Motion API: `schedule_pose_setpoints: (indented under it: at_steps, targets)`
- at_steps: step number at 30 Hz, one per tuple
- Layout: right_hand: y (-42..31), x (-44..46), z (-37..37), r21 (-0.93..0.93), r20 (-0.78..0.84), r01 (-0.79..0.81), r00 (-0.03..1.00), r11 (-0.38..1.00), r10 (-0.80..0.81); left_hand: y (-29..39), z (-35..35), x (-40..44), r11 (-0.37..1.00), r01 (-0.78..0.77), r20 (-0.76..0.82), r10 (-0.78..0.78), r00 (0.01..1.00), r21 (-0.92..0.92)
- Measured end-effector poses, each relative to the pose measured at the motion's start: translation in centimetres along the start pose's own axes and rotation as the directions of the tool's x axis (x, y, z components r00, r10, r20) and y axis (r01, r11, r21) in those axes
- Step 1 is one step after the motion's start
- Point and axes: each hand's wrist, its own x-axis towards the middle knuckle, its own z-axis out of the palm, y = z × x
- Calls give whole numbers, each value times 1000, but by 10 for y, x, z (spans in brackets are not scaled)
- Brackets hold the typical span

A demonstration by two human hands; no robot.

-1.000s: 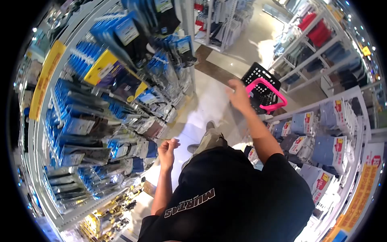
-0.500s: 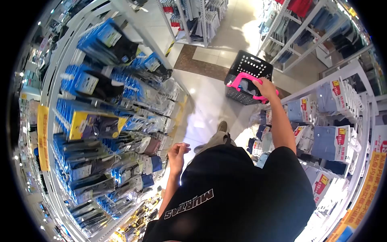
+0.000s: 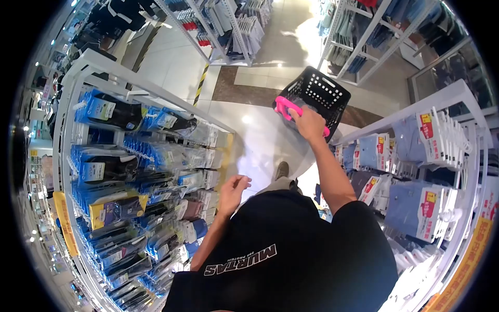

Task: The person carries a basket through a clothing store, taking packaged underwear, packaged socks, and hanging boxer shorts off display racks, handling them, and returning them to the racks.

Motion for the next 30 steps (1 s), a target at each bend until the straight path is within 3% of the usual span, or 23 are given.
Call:
schedule_pose_setpoints:
  at_steps: [5,13,16,19,30]
  targets:
    - [-3,19,0,43,19,-40,999,998,39,14,35,34,997,-13,68,8,998,80]
    - [13,19,-13,67,-18,51,999,996,-50,13,67,60,1000,5,148,-9,989,29]
    - [21,18,-24,62,59,34,998,998,-38,19,68,65,997,34,147,-43,988,65]
    - [36,23,-27,-31,80,55,995,998,-53,22,71,68,996,52,170,-64,983,75]
    - [84,63,-37,-74,140,107,986,992,-96,17,72,73,994,29,185,-49,982,109]
